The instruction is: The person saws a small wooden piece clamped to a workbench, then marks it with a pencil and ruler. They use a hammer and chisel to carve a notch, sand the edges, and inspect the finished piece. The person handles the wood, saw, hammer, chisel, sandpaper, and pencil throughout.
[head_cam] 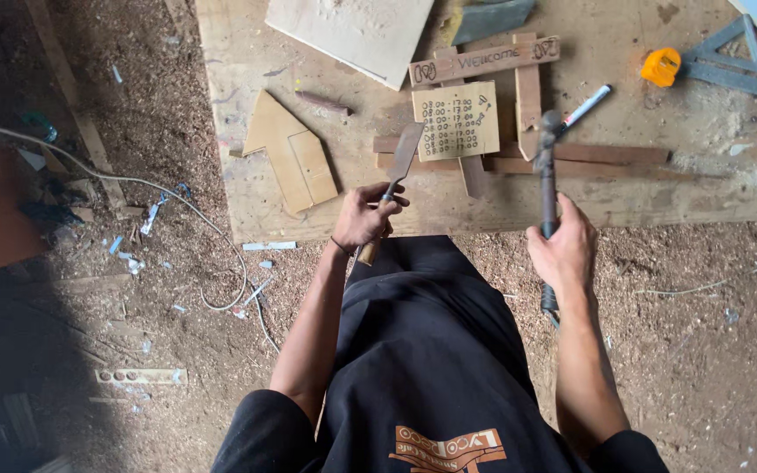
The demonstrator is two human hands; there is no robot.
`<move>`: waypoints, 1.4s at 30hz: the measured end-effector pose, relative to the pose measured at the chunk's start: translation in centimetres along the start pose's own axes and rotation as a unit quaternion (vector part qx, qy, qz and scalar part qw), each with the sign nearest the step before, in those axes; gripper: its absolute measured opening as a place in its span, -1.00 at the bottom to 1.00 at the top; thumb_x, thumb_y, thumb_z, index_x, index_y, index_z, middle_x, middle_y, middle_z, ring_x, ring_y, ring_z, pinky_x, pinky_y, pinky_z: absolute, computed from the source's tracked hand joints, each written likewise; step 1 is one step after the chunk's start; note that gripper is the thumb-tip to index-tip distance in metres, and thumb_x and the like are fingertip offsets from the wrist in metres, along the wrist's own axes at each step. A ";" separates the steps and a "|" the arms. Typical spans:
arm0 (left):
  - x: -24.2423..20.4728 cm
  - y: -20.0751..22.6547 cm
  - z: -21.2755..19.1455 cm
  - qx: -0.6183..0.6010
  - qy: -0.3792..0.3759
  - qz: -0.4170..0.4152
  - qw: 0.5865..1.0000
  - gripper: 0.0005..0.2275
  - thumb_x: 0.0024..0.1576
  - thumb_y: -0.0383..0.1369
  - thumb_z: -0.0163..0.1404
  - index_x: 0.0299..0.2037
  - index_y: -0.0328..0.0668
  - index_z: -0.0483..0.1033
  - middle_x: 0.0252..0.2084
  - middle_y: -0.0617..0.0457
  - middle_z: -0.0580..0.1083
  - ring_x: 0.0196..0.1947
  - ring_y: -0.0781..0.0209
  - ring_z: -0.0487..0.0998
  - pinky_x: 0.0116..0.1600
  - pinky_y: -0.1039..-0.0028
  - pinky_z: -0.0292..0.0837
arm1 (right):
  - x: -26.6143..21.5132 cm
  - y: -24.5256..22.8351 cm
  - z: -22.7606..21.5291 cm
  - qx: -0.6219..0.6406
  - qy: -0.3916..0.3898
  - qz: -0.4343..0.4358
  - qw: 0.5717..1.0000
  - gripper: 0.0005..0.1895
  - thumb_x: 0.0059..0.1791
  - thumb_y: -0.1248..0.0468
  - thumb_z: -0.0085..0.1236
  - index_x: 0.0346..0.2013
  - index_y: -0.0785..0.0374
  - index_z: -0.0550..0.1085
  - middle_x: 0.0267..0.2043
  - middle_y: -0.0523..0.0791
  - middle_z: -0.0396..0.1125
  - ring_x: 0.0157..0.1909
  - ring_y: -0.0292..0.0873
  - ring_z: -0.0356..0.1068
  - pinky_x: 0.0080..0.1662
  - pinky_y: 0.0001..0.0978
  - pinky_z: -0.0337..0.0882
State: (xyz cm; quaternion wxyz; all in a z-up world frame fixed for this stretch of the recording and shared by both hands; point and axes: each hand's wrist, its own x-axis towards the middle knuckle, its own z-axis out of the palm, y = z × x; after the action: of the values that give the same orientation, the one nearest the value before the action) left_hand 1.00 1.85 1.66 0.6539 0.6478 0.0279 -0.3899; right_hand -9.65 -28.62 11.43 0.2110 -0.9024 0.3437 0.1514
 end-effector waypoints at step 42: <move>-9.5 -0.6 -21.0 -0.185 0.173 -0.119 0.960 -0.73 0.18 -0.34 0.08 0.04 -0.25 0.54 -0.28 0.02 0.58 -0.49 0.30 0.59 -0.48 0.55 0.49 | 5.2 -23.9 26.3 0.394 -0.200 -0.294 0.848 -0.71 -0.02 0.45 0.23 -0.16 0.32 0.27 -0.20 -0.07 0.48 -0.30 -0.27 0.51 -0.23 -0.42 0.56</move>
State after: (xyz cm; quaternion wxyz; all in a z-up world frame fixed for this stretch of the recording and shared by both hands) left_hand 3.93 24.64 2.95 0.6966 0.5646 0.2891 -0.3351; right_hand 7.06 -2.68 -6.92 0.6475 -0.7527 0.0437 0.1112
